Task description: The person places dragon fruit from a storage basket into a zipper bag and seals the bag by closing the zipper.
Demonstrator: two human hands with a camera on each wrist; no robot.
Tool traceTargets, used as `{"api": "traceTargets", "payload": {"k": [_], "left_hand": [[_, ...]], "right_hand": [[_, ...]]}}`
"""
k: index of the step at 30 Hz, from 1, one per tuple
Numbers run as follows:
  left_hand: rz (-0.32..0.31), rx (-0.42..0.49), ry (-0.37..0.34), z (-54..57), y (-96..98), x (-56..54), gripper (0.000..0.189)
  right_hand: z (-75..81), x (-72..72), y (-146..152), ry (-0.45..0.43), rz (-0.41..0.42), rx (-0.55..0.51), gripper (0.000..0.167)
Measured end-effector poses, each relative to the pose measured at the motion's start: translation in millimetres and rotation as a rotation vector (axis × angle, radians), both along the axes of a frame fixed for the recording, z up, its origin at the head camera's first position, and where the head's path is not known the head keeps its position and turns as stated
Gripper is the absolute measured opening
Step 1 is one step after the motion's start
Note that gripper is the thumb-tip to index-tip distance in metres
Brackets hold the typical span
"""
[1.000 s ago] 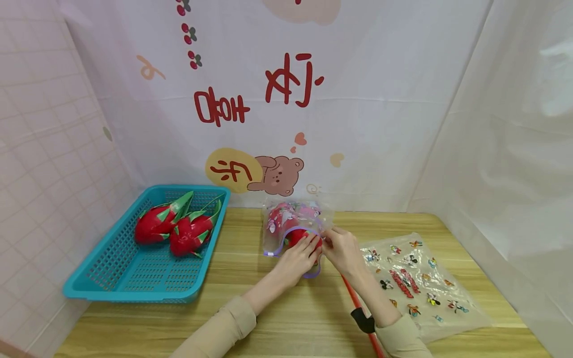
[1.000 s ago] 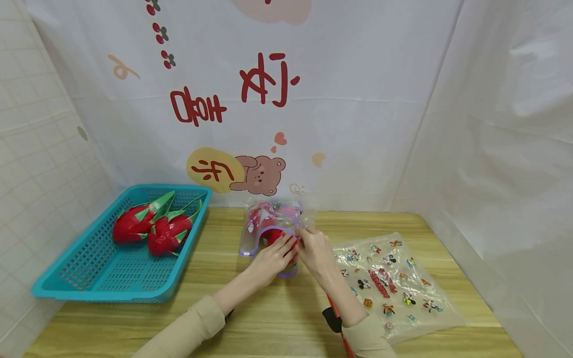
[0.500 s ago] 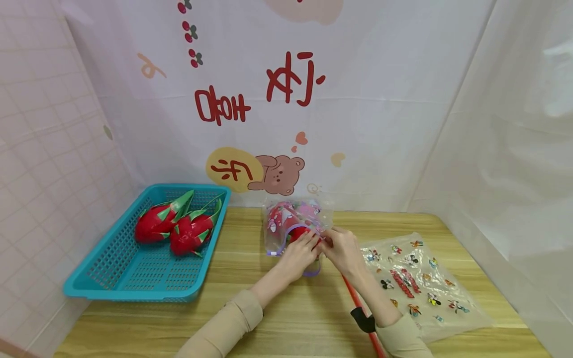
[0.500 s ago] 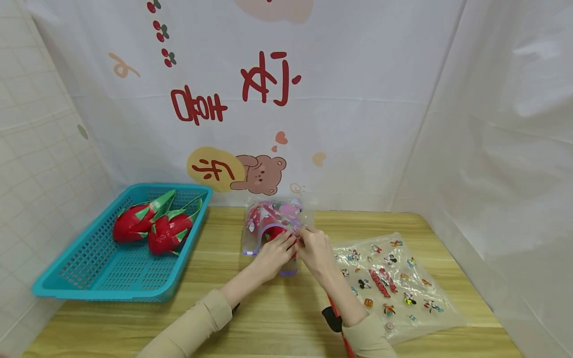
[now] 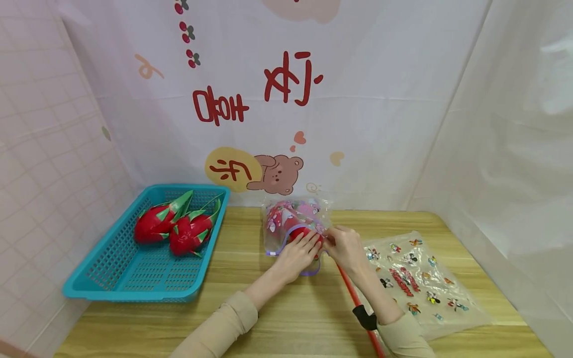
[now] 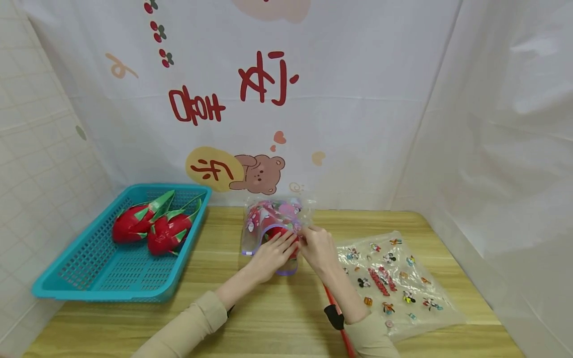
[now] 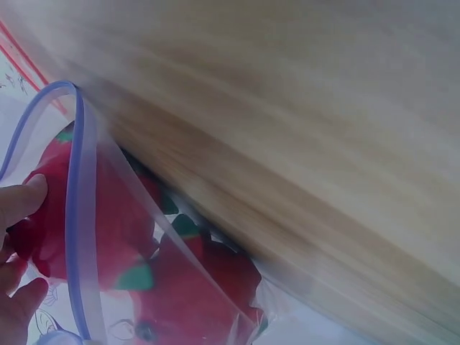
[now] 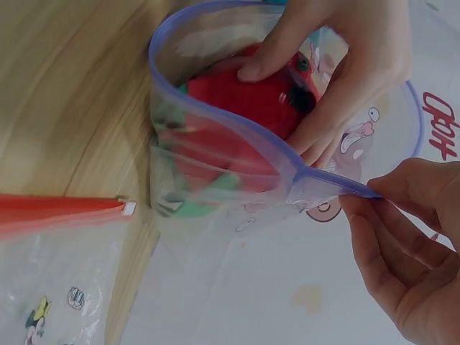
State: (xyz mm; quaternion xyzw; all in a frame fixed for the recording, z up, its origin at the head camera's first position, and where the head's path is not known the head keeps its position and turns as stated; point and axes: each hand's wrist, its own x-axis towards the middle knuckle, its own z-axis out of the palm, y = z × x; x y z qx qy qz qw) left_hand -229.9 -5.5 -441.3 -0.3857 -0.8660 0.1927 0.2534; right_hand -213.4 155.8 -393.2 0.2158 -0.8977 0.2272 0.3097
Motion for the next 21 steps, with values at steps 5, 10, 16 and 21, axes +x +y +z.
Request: {"api": "traceTargets", "payload": {"k": [5,10,16,21], "left_hand": [[0.011,0.012,0.003,1.9,3.7,-1.3,0.062],[0.031,0.034,-0.022,2.1,7.1,-3.7,0.056],[0.046,0.114,-0.072,3.2,11.1,-7.0,0.052],[0.065,0.159,-0.099,4.3,15.7,-11.1,0.044]], "right_hand": [[0.7,0.9,-2.7,-0.009,0.011,0.006,0.008],[1.1,1.3,-3.2,-0.023,0.014,0.001,0.007],[2.1,2.1,-5.1,-0.031,0.029,-0.004,0.006],[2.9,3.7,-7.7,-0.011,0.037,-0.012,0.009]]}}
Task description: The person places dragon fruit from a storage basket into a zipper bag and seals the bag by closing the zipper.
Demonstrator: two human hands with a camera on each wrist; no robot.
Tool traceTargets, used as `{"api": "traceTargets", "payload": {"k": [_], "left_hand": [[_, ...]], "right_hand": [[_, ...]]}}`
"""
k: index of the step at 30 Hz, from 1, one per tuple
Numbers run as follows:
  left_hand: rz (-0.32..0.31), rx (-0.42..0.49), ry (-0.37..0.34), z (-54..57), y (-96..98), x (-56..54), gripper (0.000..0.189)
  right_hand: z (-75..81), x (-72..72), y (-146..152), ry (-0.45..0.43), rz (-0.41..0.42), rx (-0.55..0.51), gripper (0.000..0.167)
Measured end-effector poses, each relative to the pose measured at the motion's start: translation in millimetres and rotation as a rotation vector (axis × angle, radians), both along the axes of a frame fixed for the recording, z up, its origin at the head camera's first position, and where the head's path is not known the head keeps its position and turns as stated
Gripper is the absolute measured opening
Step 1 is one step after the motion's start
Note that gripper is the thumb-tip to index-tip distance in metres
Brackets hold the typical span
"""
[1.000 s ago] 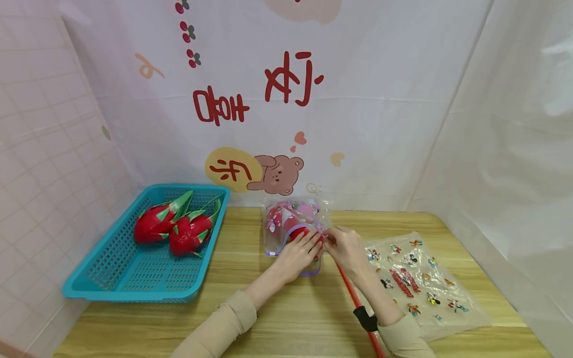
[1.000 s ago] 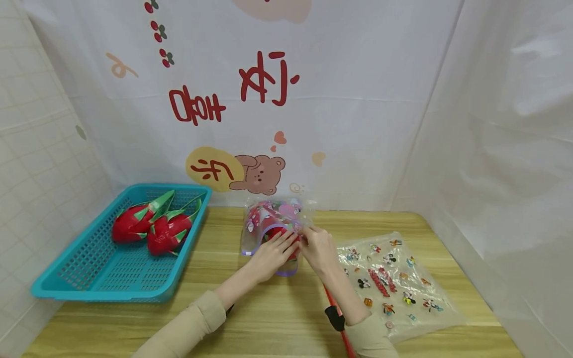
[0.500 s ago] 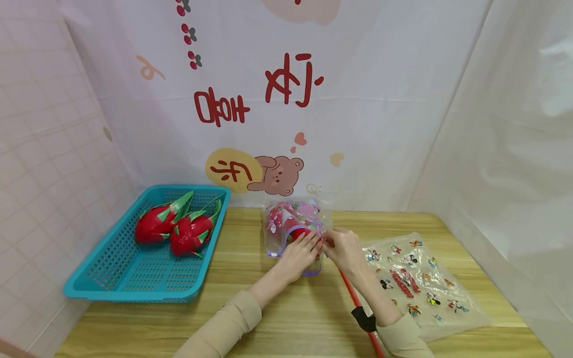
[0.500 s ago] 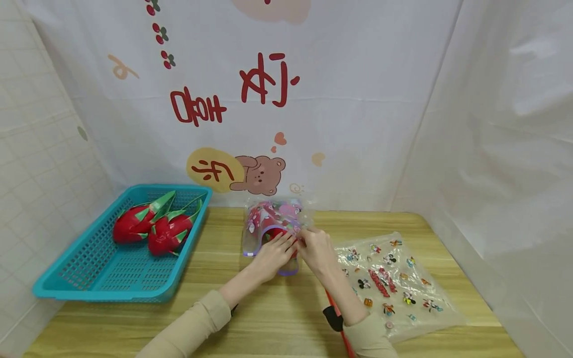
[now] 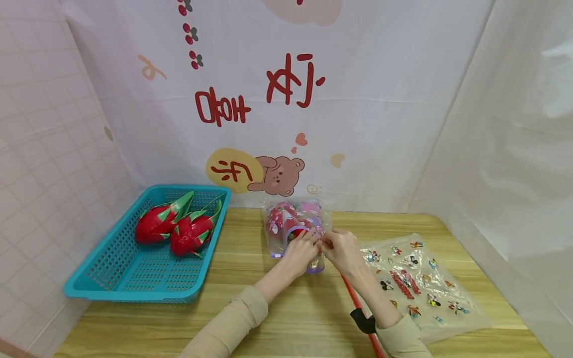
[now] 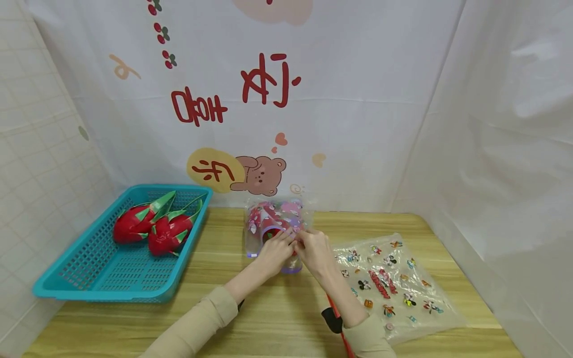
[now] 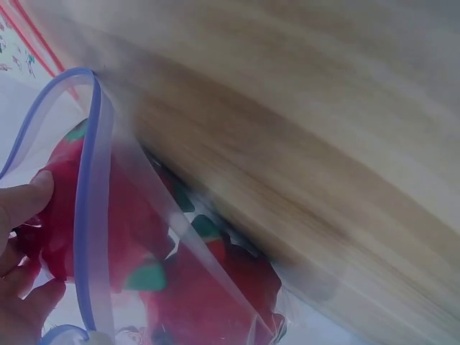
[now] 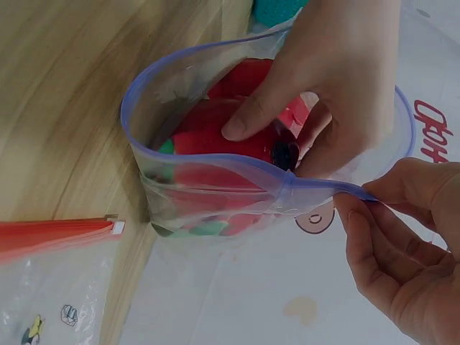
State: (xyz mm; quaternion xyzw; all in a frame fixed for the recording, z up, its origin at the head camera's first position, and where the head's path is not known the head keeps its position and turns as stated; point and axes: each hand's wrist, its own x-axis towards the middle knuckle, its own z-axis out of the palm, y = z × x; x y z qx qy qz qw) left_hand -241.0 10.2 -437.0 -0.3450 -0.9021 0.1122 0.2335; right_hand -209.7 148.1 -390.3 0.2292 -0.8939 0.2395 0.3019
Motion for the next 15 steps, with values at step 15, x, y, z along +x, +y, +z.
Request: {"api": "traceTargets", "payload": {"k": [15], "left_hand": [[0.066,0.061,0.098,-11.4,-1.1,4.8,0.064]], "right_hand": [[1.0,-5.1,10.6,-0.085,-0.032,-0.025,0.010]]}}
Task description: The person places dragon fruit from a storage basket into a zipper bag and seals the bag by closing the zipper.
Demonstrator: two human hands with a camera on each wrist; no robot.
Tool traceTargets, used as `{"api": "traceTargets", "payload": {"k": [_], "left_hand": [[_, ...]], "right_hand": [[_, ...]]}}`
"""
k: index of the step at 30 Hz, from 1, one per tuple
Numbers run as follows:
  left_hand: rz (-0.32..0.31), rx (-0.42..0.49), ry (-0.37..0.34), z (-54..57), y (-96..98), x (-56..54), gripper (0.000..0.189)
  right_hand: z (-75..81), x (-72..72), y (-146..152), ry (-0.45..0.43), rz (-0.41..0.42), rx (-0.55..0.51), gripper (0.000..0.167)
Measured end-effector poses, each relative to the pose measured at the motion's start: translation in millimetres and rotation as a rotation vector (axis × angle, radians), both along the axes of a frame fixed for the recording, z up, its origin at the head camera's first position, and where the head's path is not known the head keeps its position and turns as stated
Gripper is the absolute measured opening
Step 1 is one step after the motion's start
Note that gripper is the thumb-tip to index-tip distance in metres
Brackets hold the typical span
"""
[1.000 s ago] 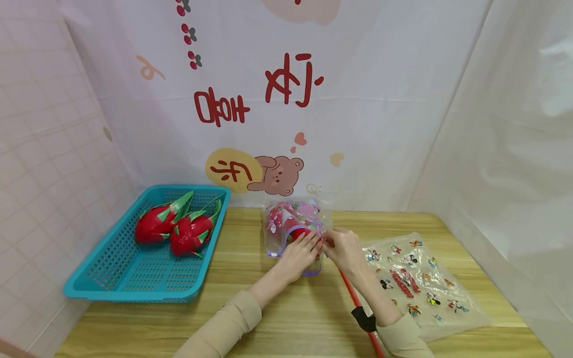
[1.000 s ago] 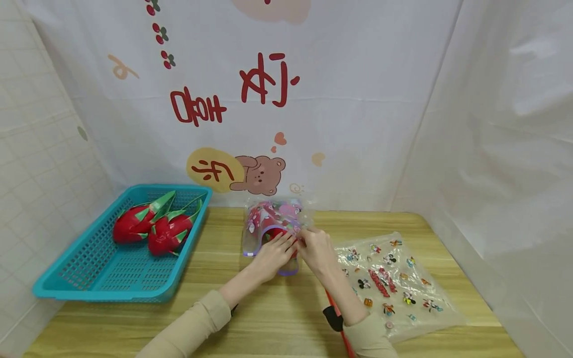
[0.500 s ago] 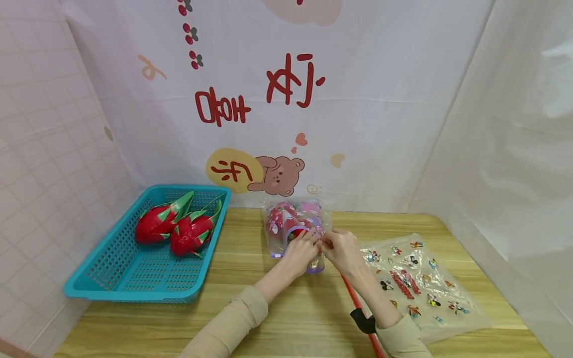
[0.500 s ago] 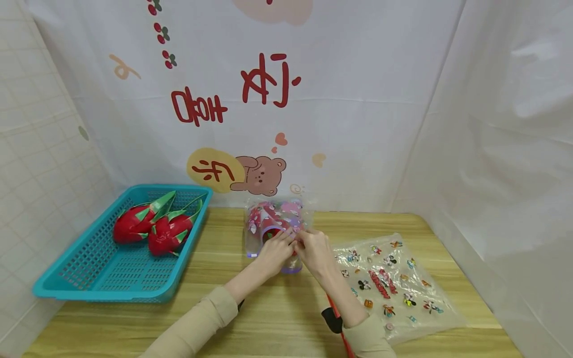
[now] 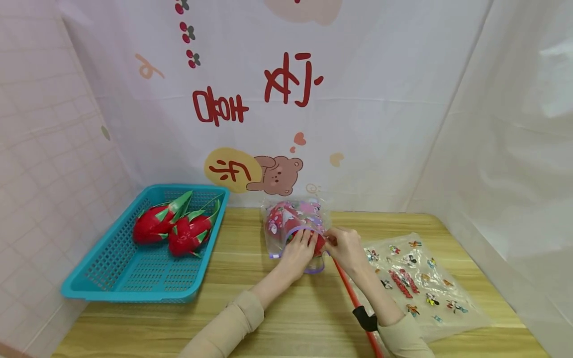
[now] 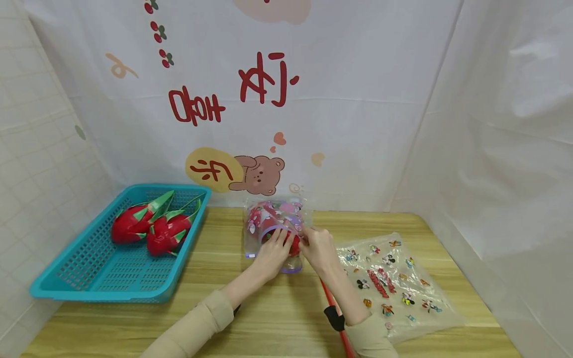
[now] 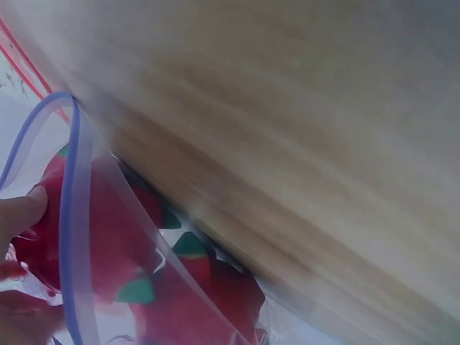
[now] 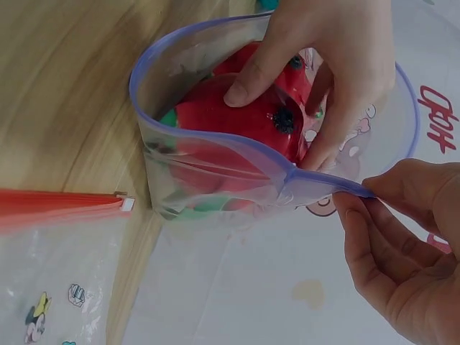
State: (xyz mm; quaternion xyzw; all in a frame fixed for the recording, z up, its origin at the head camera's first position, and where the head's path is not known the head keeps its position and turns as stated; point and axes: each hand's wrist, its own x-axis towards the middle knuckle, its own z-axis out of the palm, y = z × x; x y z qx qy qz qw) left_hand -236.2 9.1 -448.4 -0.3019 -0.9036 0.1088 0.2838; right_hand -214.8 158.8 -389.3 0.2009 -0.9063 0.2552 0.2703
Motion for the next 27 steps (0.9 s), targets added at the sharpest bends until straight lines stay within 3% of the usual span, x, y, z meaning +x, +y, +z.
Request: {"api": "traceTargets", "payload": {"k": [3,6,11,20,27], "left_hand": [[0.045,0.100,0.007,-4.3,0.0,1.5,0.070],[0.051,0.182,0.004,-7.2,2.0,1.3,0.070],[0.038,0.223,0.006,-7.8,7.3,-0.8,0.061],[0.015,0.017,-0.010,-2.8,18.1,1.7,0.050],[0.017,0.040,-0.051,-2.0,14.6,-1.6,0.060]], "right_hand": [[-0.3,-1.0,0.4,0.006,0.000,0.003,0.011],[-0.5,-1.6,0.2,0.014,0.004,0.001,0.012],[-0.4,-2.1,-0.1,0.023,0.018,-0.001,0.012],[-1.3,-2.8,1.1,0.041,0.039,-0.016,0.011],[-1.1,-2.9,0.9,0.050,0.040,-0.024,0.013]]}}
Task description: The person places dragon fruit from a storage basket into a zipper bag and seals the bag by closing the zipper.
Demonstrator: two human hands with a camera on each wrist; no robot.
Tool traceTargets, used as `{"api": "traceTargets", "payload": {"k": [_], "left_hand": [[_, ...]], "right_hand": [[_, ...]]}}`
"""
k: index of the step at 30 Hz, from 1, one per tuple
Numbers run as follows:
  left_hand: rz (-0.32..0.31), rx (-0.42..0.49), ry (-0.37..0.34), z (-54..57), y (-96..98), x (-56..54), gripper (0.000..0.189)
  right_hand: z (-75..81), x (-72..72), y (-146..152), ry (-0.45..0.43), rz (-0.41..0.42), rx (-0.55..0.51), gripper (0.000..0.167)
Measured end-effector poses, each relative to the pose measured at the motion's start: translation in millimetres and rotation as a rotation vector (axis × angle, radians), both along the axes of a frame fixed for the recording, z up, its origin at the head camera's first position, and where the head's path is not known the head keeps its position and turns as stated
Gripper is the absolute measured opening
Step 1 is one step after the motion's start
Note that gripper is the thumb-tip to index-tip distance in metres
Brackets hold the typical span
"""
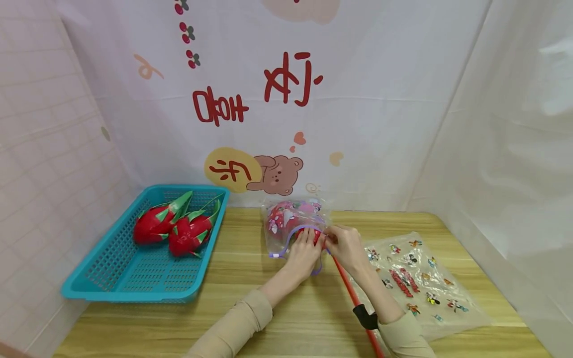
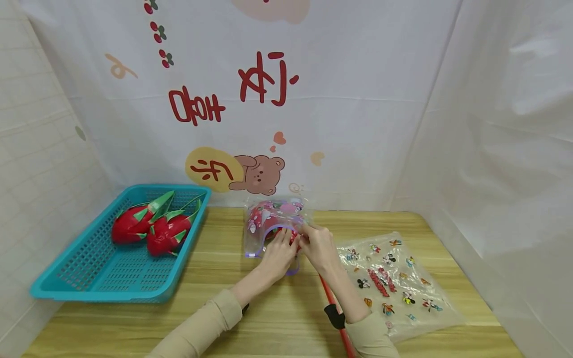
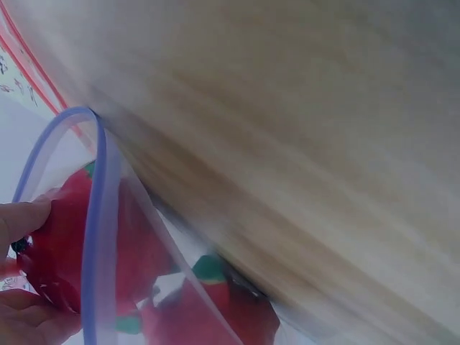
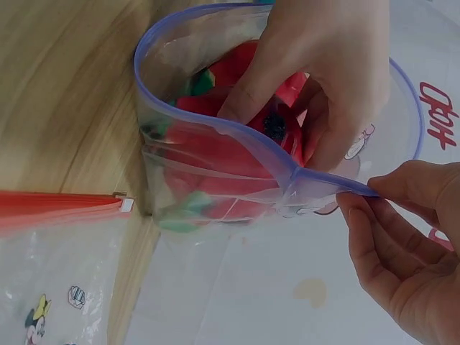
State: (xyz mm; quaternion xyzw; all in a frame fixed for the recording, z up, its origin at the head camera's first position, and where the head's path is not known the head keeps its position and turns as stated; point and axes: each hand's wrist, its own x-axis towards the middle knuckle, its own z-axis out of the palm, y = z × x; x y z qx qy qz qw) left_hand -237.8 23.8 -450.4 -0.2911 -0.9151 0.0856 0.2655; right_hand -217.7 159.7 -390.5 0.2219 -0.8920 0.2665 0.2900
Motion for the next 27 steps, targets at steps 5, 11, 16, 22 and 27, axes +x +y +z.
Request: {"api": "traceTargets", "payload": {"k": [5,11,16,22,27], "left_hand": [[0.023,0.032,-0.036,0.8,0.3,-5.1,0.054],[0.013,0.069,-0.007,-1.9,-0.2,-9.0,0.052],[-0.029,0.041,0.029,-3.4,-4.4,-6.4,0.058],[-0.063,-0.013,0.062,-5.6,-6.8,-5.1,0.053],[-0.059,-0.017,0.085,-7.1,-5.3,-6.2,0.042]], "right_hand": [[0.0,-0.2,0.3,0.011,-0.001,0.005,0.014],[-1.0,0.0,1.7,0.031,0.003,0.016,0.014],[-3.7,-0.4,5.6,0.038,-0.028,0.031,0.014],[-6.6,1.1,9.2,0.059,-0.085,0.074,0.011],[-11.7,0.8,9.8,0.078,-0.108,0.125,0.016]]}}
